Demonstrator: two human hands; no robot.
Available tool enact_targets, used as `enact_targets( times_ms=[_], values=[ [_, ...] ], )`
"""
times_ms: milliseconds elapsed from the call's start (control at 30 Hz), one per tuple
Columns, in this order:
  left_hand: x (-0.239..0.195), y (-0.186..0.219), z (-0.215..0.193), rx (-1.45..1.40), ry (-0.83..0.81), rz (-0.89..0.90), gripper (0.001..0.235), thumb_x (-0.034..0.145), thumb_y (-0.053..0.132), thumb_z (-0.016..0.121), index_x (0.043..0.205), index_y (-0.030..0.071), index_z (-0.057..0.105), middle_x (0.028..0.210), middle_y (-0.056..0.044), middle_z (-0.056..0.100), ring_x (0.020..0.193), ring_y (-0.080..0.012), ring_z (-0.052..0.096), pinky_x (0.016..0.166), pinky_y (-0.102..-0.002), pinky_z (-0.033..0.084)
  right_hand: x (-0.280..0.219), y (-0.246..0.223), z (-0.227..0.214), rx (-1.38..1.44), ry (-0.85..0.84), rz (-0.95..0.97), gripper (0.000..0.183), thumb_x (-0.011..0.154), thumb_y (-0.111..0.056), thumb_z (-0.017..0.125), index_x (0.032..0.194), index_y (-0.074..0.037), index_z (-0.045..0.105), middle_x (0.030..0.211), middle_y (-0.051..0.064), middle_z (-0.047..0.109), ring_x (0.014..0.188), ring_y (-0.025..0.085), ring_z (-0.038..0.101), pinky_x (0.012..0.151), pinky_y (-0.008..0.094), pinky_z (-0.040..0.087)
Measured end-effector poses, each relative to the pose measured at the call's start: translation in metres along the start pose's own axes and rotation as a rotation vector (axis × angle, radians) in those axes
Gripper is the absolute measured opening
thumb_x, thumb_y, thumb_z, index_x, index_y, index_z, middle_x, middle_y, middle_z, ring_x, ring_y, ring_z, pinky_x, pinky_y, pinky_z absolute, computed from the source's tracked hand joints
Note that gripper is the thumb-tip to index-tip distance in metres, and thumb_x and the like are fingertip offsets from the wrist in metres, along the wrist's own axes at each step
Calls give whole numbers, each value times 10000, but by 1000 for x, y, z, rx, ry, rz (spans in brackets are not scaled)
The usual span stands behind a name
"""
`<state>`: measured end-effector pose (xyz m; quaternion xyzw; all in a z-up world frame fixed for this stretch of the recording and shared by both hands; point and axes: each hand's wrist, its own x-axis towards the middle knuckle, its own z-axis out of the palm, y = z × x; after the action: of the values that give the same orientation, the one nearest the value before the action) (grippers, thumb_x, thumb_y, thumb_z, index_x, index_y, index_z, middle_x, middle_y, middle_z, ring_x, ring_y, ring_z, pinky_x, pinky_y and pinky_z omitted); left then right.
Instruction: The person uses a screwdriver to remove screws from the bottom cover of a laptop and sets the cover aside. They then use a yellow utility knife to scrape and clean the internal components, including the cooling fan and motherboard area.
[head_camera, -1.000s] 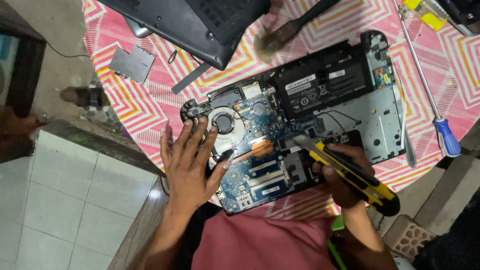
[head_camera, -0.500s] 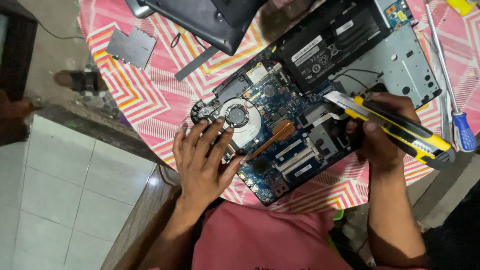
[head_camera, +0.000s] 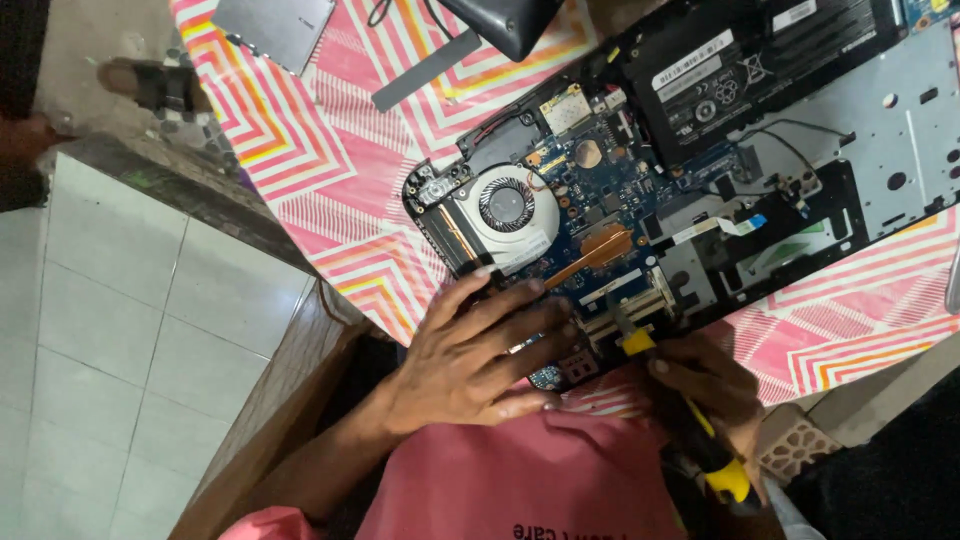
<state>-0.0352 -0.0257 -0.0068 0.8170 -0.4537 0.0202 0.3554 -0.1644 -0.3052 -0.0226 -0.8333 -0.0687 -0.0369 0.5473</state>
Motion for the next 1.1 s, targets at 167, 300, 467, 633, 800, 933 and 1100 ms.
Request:
enact_targets(
  times_ms=[167, 300, 467, 633, 800, 933, 1100],
  values=[
    [4, -2, 8, -101, -106, 137, 470, 1047, 527, 518, 1308, 144, 595, 1402, -66, 609, 1339, -300, 569, 1156, -519, 310, -12, -16, 12, -208, -62, 121, 276, 860, -190, 741, 1129, -144, 705, 1123, 160, 656, 1027, 305, 660, 892, 379, 508],
    [11, 1, 8, -157, -249, 152, 509, 1059, 501, 479, 1398, 124, 533, 1477, -76, 554, 1388, -270, 532, 1188, -530, 285, -21, -12, 4, -160, -213, 195, 295, 896, -133, 660, 1186, -117, 713, 1270, 143, 643, 1174, 290, 636, 1001, 348, 524],
    [11, 2, 11, -147, -273, 122, 656, 1011, 581, 535, 1417, 67, 515, 1481, -114, 548, 1416, -261, 476, 1228, -520, 230, -26, 14, 8, 156, -244, 52, 396, 844, -71, 759, 1218, -44, 633, 1222, 253, 686, 1104, 302, 751, 952, 319, 616],
    [12, 4, 10, -105, -241, 98, 594, 1045, 535, 453, 1406, 74, 554, 1454, -100, 579, 1392, -230, 500, 1214, -477, 255, -66, 4, 5, 198, -40, 237, 714, 585, -213, 951, 1192, -125, 587, 1269, 229, 649, 1238, 357, 666, 1016, 434, 569],
    [14, 7, 12, -112, -215, 87, 551, 1058, 500, 436, 1396, 85, 563, 1440, -90, 586, 1368, -220, 521, 1198, -468, 290, -115, 8, -3, 73, 185, 307, 796, 657, -275, 849, 1311, -82, 438, 1295, 204, 573, 1287, 345, 590, 1097, 439, 512],
    [15, 9, 16, -40, -249, 72, 578, 1042, 546, 450, 1420, 122, 558, 1442, -56, 591, 1358, -218, 540, 1178, -484, 288, -170, 42, -31, -382, -178, 750, 692, 492, -428, 935, 1040, -68, 715, 1115, 132, 735, 1016, 255, 737, 917, 357, 565],
    [16, 5, 24, -21, -224, 75, 627, 1012, 617, 482, 1423, 149, 556, 1419, -18, 609, 1351, -217, 551, 1187, -500, 267, -147, 26, -24, -346, -11, 611, 753, 486, -403, 945, 1129, -84, 720, 1113, 137, 756, 958, 209, 765, 856, 334, 594]
  ],
)
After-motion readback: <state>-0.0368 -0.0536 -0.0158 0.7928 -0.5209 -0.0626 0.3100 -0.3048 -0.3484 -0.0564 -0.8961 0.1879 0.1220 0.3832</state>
